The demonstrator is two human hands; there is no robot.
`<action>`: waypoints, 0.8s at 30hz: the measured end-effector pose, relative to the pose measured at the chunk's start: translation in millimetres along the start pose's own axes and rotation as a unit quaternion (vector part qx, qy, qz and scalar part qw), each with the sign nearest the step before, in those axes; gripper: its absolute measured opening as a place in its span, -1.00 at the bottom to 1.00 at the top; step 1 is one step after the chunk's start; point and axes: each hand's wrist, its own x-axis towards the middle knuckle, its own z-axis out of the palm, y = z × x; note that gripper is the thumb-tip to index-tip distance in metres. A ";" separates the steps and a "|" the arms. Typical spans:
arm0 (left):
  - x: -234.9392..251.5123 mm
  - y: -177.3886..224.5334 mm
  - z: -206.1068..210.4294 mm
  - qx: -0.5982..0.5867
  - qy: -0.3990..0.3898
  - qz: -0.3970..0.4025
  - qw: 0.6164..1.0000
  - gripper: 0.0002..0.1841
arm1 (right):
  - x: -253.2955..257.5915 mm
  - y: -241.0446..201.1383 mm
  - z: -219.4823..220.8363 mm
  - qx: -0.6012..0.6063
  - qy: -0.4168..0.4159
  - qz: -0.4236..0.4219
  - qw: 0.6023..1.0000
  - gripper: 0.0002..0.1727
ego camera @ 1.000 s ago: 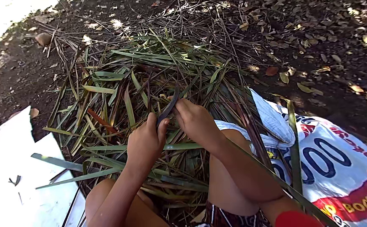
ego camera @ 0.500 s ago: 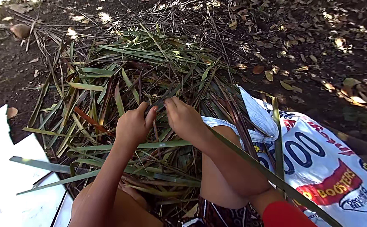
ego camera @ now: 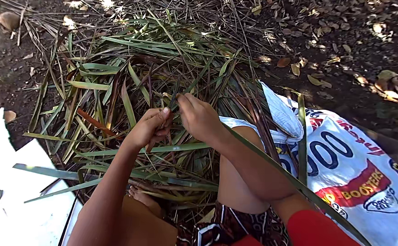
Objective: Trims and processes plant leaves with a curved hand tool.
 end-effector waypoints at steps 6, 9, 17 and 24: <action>3.3 13.2 -19.9 0.109 -0.011 -0.021 0.994 -0.62 | -2.6 0.1 7.4 -0.003 -0.011 -0.004 1.000 -0.79; 2.5 18.9 -19.2 0.236 0.097 -0.006 0.967 -0.65 | -3.6 -0.3 7.9 0.011 -0.038 0.005 0.999 -0.75; -86.1 32.1 -119.4 0.362 0.568 -0.028 0.739 -0.39 | -13.3 2.7 -21.3 0.029 0.042 0.011 0.999 -0.75; -31.6 17.1 22.1 0.313 0.269 0.110 0.904 -0.60 | -7.0 -0.6 -19.0 0.039 0.062 0.023 0.997 -0.64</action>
